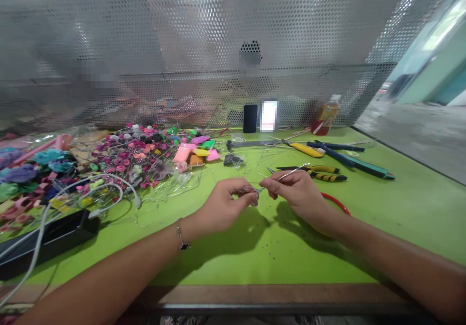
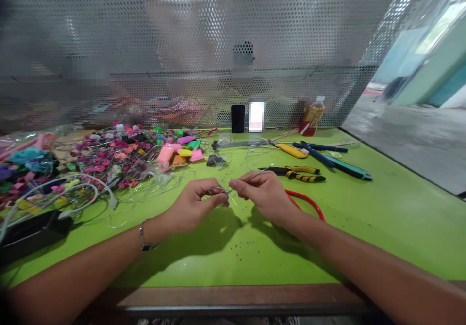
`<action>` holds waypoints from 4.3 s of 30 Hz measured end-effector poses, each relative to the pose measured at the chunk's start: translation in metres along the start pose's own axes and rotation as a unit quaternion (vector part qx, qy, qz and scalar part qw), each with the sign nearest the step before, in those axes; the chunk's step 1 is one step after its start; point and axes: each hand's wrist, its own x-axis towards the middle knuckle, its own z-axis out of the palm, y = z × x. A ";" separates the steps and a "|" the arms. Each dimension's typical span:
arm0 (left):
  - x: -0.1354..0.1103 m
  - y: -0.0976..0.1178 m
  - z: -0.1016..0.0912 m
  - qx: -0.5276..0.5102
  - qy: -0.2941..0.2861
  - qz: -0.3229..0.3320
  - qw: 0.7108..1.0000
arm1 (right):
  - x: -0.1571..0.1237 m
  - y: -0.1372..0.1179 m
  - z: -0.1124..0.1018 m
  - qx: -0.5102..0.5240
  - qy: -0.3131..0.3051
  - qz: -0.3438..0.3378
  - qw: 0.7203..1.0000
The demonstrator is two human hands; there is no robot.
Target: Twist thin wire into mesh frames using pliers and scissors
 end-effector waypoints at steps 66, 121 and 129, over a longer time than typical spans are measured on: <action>0.001 -0.002 -0.001 -0.319 -0.040 -0.173 0.931 | 0.010 0.027 -0.002 -0.016 -0.041 -0.195 0.980; -0.005 0.000 0.001 -0.407 -0.059 -0.219 0.885 | 0.002 0.024 -0.004 -0.008 -0.035 -0.208 0.978; -0.002 0.002 -0.004 -0.183 -0.023 -0.085 0.979 | 0.003 0.024 -0.004 -0.010 -0.032 -0.096 0.995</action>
